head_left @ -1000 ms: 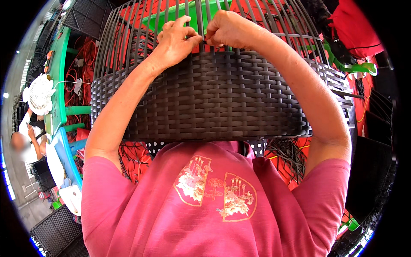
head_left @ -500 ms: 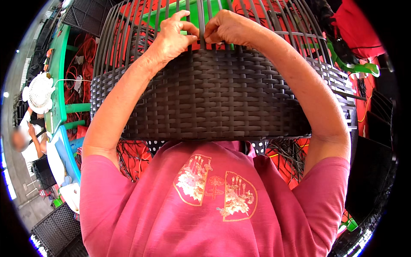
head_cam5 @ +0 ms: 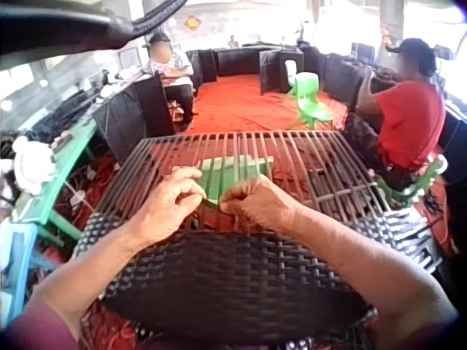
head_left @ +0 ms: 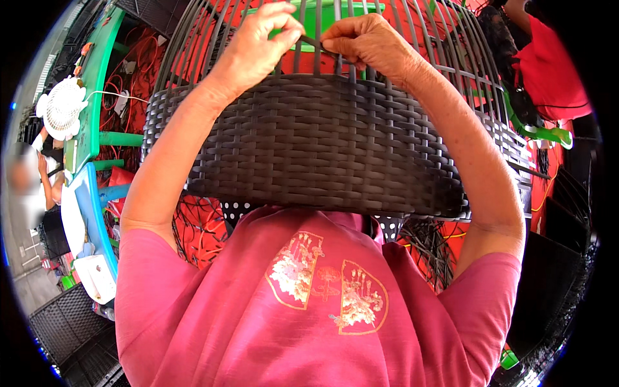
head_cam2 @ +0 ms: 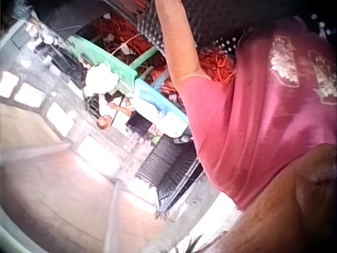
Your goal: The person weaves a dark plastic strip into the frame of a basket while sitting on the floor. They interlace the strip through vertical bars, periodically tapping the basket to tighten the weave and rotating it to access different sections.
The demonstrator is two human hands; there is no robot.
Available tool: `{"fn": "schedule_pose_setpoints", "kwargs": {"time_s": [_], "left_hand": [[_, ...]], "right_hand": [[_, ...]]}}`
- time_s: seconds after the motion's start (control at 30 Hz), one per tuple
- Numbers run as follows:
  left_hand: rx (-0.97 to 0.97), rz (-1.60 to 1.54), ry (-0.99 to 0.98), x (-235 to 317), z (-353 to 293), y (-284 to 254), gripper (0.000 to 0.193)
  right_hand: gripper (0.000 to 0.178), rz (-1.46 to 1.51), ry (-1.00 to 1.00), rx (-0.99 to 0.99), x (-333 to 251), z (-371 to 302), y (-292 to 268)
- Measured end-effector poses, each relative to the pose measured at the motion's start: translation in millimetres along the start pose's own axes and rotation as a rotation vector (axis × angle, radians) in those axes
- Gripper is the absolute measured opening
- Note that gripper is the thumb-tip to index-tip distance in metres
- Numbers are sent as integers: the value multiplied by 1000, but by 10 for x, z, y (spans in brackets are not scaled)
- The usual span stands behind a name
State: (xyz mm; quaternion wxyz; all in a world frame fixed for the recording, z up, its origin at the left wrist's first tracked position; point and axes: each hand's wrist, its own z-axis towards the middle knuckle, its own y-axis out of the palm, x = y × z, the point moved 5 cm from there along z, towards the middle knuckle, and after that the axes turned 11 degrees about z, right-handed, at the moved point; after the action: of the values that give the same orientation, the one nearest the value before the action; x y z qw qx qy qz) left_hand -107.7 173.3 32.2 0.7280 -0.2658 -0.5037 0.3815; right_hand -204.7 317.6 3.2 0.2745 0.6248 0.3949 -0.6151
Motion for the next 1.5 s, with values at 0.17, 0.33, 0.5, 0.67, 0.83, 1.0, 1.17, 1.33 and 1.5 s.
{"fn": "schedule_pose_setpoints", "kwargs": {"time_s": [0.17,0.33,0.5,0.67,0.83,1.0,1.17,1.33,1.5], "left_hand": [[-78,592,29,-281,-229,134,17],[-301,503,-32,-310,-125,296,21],[-167,103,-44,-278,-76,-48,10],[-81,68,-45,-144,-118,-420,6],[-38,462,-7,-581,-441,-250,10],[-183,563,-1,-635,-372,-54,17],[-242,79,-169,-660,-277,-211,12],[-110,-91,-150,-283,-256,-737,10],[-53,216,-164,-798,-562,-657,9]], "right_hand": [[17,-462,-22,-13,-247,95,286],[20,-616,104,-136,-236,235,481],[22,-423,-372,192,-229,218,333],[20,-2,-53,-41,-192,281,525],[12,-539,-45,-69,-316,443,697],[14,-704,23,-218,-380,518,855],[18,-368,-177,-6,-228,590,664],[17,200,-52,-111,-275,547,829],[13,-140,15,-96,-279,691,910]]}}
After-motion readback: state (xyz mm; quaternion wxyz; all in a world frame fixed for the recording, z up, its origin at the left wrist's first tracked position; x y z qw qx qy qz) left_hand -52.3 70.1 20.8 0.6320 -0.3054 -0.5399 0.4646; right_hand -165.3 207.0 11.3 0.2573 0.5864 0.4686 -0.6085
